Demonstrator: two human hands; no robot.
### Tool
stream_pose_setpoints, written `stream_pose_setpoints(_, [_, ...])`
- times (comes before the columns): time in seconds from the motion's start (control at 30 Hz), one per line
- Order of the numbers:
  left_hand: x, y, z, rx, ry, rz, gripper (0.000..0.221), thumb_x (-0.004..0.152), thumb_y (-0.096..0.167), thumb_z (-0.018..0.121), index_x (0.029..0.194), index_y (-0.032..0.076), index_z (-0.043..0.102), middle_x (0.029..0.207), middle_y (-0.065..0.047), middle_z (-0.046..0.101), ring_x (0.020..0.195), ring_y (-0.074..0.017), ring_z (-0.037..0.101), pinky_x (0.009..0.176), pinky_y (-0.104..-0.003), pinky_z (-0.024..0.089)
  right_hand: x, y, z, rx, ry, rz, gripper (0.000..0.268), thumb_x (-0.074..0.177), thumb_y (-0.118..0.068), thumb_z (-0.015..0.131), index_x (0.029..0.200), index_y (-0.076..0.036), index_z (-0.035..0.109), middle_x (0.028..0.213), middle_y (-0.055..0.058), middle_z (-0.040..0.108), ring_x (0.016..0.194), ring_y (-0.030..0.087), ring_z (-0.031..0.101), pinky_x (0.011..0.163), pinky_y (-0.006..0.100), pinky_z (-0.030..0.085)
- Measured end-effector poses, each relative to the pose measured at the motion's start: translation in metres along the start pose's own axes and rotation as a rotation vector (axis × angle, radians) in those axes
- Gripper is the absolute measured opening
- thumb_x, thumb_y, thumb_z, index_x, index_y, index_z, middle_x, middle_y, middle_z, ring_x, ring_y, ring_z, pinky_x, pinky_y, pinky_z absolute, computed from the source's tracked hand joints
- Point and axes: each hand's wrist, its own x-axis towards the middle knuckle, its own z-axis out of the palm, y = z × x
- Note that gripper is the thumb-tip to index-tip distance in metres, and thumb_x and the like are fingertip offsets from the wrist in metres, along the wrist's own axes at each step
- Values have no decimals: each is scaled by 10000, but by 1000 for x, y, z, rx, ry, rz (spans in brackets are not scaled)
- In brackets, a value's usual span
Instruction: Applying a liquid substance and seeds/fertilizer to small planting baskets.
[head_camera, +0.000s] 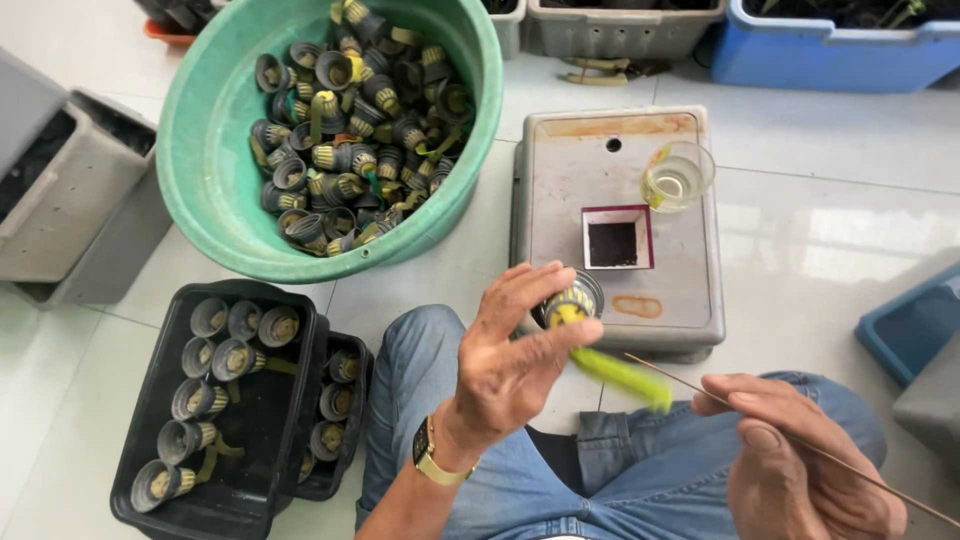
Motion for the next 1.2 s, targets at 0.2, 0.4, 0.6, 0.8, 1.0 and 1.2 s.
stream_pose_setpoints(0.2, [-6, 17, 10, -84, -21, 68, 473, 814, -25, 813, 1212, 217, 730, 1422, -130, 626, 1364, -338, 620, 1175, -437, 494, -7, 14, -4, 164, 83, -52, 126, 1029, 17, 619, 1083, 111, 682, 1038, 283, 718, 898, 305, 744, 813, 388, 630])
stream_pose_setpoints(0.4, [-8, 20, 20, -179, -40, 17, 524, 819, -32, 810, 1299, 120, 665, 1389, -122, 656, 1321, -328, 653, 1170, -445, 502, -6, 13, -15, 209, 98, -72, 143, 1015, -3, 625, 1066, 118, 682, 992, 294, 719, 834, 306, 742, 773, 382, 627])
stream_pose_setpoints(0.6, [-15, 21, 37, -304, -33, -72, 522, 856, 55, 868, 1331, 99, 653, 1333, -104, 681, 1205, -240, 684, 1071, -354, 565, -13, 14, -24, 226, 110, -94, 145, 1019, -7, 627, 1074, 114, 683, 999, 297, 713, 837, 304, 743, 769, 382, 633])
stream_pose_setpoints(0.8, [-21, 25, 49, -412, -66, -302, 519, 846, 99, 891, 1320, 57, 682, 1185, -81, 727, 1053, -144, 715, 988, -275, 591, -15, 16, -32, 232, 140, -89, 149, 999, 2, 621, 1063, 124, 679, 980, 306, 712, 803, 307, 737, 746, 391, 624])
stream_pose_setpoints(1.0, [-32, 2, 70, -932, 74, -791, 440, 895, 151, 827, 1271, -15, 670, 1090, -75, 745, 969, -147, 691, 880, -277, 572, -13, 23, -40, 253, 155, -171, 143, 1009, -22, 636, 1065, 97, 693, 965, 279, 718, 843, 311, 758, 712, 390, 652])
stream_pose_setpoints(1.2, [-28, -6, 74, -1370, 202, -1185, 320, 941, 271, 752, 1112, 11, 675, 1035, -77, 747, 941, -174, 728, 871, -357, 601, -3, 11, -26, 85, 121, -256, 111, 993, 30, 631, 1081, 87, 667, 990, 256, 718, 884, 287, 760, 749, 355, 657])
